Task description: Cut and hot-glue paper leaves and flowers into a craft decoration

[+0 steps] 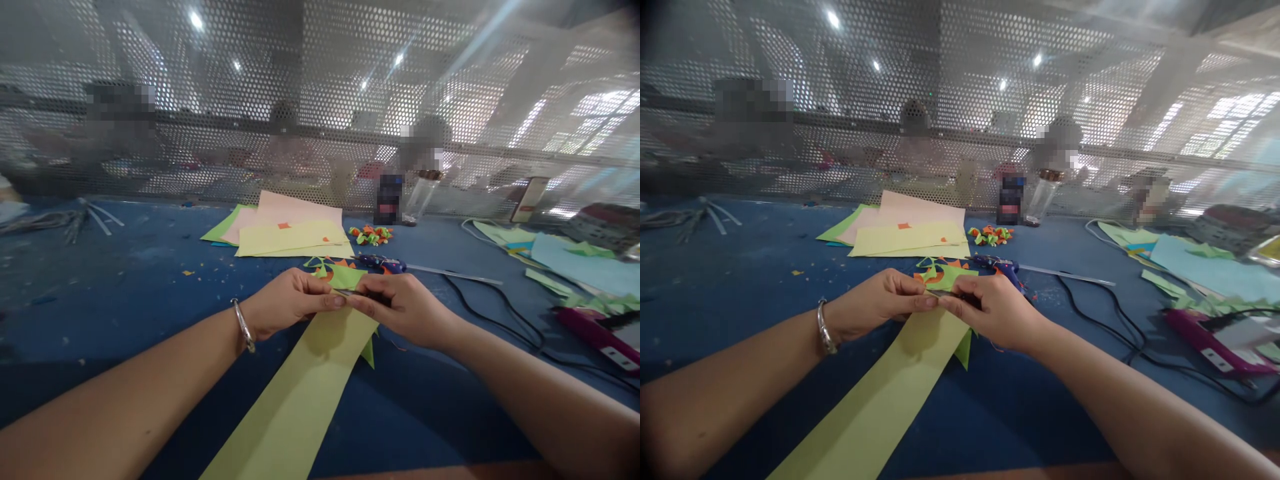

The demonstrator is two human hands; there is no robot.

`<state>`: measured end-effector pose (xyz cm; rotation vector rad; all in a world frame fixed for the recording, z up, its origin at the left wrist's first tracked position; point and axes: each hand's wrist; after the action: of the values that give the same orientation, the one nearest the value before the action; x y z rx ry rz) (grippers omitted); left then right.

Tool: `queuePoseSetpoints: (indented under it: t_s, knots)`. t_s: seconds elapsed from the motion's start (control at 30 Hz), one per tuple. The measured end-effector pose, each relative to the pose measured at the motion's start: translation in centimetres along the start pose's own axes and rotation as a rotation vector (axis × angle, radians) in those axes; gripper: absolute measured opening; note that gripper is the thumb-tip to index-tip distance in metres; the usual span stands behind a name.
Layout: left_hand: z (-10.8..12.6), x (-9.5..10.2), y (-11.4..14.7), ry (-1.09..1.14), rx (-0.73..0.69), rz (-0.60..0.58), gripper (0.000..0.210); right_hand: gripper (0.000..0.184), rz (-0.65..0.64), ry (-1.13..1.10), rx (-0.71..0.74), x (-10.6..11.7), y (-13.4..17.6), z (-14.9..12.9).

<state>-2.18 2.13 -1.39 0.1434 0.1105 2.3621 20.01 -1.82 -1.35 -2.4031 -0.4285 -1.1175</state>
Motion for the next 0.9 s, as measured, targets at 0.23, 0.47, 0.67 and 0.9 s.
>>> queuePoseSetpoints:
  t_s: [0.23, 0.47, 0.67, 0.9]
  knots:
    - [-0.2, 0.1, -0.1, -0.004, 0.009, -0.013, 0.029, 0.040, -0.002, -0.010, -0.012, -0.1, -0.1, 0.0]
    - [0.1, 0.1, 0.0, -0.002, -0.008, -0.013, 0.025, 0.040, 0.003, -0.003, -0.005, -0.2, -0.2, 0.0]
    - [0.1, -0.1, 0.0, 0.024, 0.012, -0.015, 0.027, 0.041, -0.006, -0.007, -0.014, -0.3, -0.2, 0.3]
    - [1.2, 3.5, 0.4, -0.184, -0.005, 0.243, 0.028, 0.041, 0.056, 0.039, -0.106, 0.2, -0.2, 0.7]
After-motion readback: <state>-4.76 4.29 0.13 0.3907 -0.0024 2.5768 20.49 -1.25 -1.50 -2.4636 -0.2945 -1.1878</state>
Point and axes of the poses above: each hand's wrist, its own y-axis away from the middle knuckle, its own x-axis out of the back of the hand, z = x × y, and after that the axes turned 1 degree about x, right-handed
